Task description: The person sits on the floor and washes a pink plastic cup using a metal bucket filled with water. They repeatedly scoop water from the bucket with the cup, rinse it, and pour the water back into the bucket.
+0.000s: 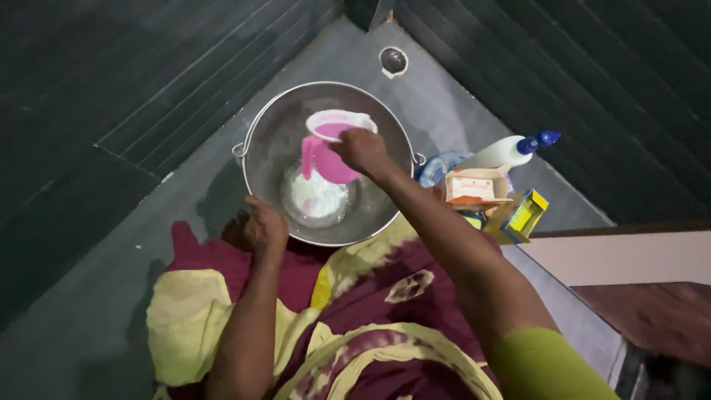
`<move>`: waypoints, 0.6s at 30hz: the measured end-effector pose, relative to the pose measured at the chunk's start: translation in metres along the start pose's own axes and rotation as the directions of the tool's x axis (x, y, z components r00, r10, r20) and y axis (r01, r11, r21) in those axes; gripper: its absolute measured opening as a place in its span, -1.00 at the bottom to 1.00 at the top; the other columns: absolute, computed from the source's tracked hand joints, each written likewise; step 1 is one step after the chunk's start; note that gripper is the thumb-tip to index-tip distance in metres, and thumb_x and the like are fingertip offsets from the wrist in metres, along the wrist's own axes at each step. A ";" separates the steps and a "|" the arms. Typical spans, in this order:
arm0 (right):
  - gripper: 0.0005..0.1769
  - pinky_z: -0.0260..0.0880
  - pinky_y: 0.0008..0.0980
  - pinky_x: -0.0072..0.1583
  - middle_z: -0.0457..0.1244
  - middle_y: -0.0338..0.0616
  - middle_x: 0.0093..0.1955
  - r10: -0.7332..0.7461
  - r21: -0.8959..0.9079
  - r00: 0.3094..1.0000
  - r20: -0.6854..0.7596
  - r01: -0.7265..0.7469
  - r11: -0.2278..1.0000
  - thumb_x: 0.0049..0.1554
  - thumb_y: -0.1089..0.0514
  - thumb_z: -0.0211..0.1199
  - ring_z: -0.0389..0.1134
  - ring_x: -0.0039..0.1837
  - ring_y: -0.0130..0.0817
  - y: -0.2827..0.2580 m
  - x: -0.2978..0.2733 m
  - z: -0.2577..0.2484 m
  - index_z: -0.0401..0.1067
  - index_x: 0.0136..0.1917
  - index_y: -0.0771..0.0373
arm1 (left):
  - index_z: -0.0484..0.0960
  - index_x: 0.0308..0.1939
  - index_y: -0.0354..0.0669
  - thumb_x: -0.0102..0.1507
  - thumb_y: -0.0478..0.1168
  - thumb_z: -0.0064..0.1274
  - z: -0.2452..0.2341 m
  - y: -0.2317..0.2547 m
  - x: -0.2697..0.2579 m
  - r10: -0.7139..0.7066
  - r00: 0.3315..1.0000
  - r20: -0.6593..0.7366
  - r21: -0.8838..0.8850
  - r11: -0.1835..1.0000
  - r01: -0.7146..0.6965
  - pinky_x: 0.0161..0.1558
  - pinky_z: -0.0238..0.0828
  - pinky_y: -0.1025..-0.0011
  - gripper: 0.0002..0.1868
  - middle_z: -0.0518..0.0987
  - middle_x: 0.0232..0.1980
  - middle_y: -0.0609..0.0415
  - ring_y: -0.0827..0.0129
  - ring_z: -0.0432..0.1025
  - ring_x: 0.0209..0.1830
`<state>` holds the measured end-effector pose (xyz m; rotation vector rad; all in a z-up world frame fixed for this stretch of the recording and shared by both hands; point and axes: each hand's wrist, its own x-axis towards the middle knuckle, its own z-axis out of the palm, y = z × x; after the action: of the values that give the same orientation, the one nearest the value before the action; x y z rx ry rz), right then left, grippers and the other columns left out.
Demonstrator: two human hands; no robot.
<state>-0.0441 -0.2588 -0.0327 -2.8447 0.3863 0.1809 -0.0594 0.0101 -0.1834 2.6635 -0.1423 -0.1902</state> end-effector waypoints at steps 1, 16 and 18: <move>-0.49 0.42 0.03 0.04 0.40 0.05 -0.07 0.087 0.005 0.996 0.015 -0.087 0.996 0.20 -0.34 0.21 0.44 0.02 0.05 0.001 -0.010 -0.004 0.57 -0.07 0.15 | 0.17 0.33 -0.63 0.40 -0.24 -0.17 -0.006 0.001 -0.004 0.020 1.000 -0.013 -0.021 1.000 -0.020 -0.15 0.54 0.02 -0.47 0.66 -0.20 -0.34 -0.17 0.60 -0.22; -0.64 0.41 -0.11 -0.19 0.40 0.04 -0.21 -0.012 0.269 0.974 -0.228 0.075 0.960 0.12 -0.12 0.42 0.45 -0.24 -0.11 -0.008 -0.164 -0.061 0.62 -0.06 0.22 | -0.09 0.53 -0.51 0.23 -0.16 0.05 -0.015 0.000 -0.003 -0.014 1.000 0.012 -0.084 0.996 0.015 0.05 0.44 -0.06 -0.07 0.63 -0.03 -0.44 -0.27 0.55 -0.08; -0.68 0.40 -0.13 -0.19 0.41 -0.02 -0.25 -0.071 0.243 0.936 -0.344 0.162 0.956 0.08 -0.09 0.46 0.44 -0.23 -0.14 -0.016 -0.173 -0.055 0.62 -0.15 0.22 | -0.09 0.56 -0.44 0.27 -0.13 0.02 -0.027 0.002 -0.005 -0.075 0.991 0.112 -0.066 0.994 0.083 0.06 0.46 -0.05 -0.09 0.63 0.01 -0.43 -0.24 0.57 -0.06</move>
<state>-0.2006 -0.2172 0.0514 -2.6135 0.2778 -0.3558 -0.0597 0.0207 -0.1576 2.5906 -0.0639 -0.3602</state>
